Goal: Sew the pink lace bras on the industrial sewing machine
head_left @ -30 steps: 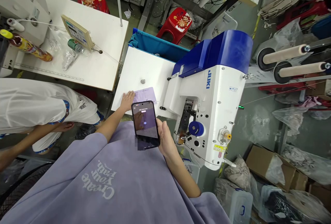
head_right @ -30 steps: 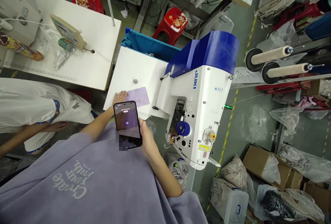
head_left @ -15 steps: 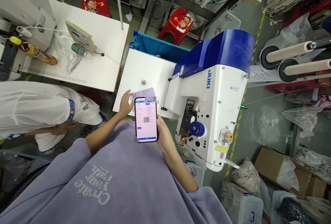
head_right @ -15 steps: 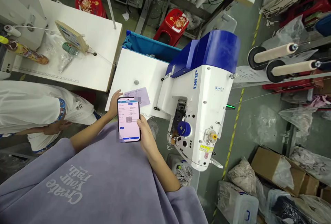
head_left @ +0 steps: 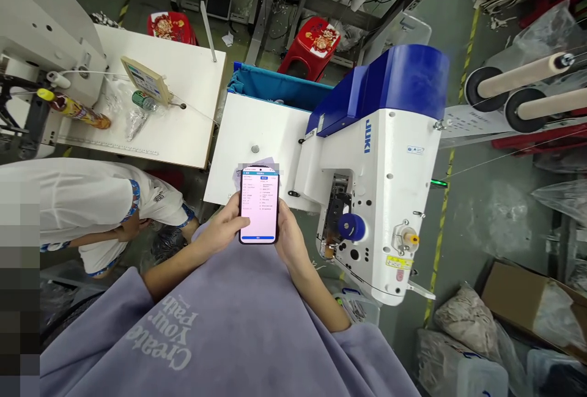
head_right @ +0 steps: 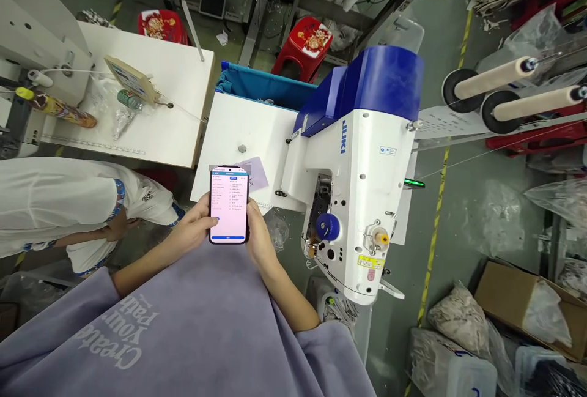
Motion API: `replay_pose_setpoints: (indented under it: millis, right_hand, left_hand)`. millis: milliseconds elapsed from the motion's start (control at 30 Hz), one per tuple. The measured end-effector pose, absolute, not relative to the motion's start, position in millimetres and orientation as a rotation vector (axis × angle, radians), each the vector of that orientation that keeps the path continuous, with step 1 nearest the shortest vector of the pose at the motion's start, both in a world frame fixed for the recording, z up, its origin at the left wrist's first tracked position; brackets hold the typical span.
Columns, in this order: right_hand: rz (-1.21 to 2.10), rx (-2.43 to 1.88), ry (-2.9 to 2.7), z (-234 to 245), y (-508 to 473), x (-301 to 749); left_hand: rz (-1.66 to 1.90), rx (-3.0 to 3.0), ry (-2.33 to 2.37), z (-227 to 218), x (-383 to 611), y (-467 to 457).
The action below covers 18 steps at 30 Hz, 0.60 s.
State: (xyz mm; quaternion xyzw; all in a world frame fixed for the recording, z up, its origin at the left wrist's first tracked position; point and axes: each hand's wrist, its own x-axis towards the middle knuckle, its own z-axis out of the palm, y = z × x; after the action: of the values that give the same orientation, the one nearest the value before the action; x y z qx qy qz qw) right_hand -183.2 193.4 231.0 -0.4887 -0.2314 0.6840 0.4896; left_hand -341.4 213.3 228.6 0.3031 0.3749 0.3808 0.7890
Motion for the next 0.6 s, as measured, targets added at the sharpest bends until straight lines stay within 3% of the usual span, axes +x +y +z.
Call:
replay_pose_setpoints:
  millis: [300, 600]
  right_hand:
    - [1.660, -1.163, -0.533, 235.2, 193.4, -179.9]
    - [1.715, -1.128, -0.640, 234.4, 192.5, -170.9]
  left_hand:
    - [0.819, 0.739, 0.820, 229.4, -340.3, 214.4]
    - [0.862, 0.382, 0.681, 238.2, -333.7, 220.4]
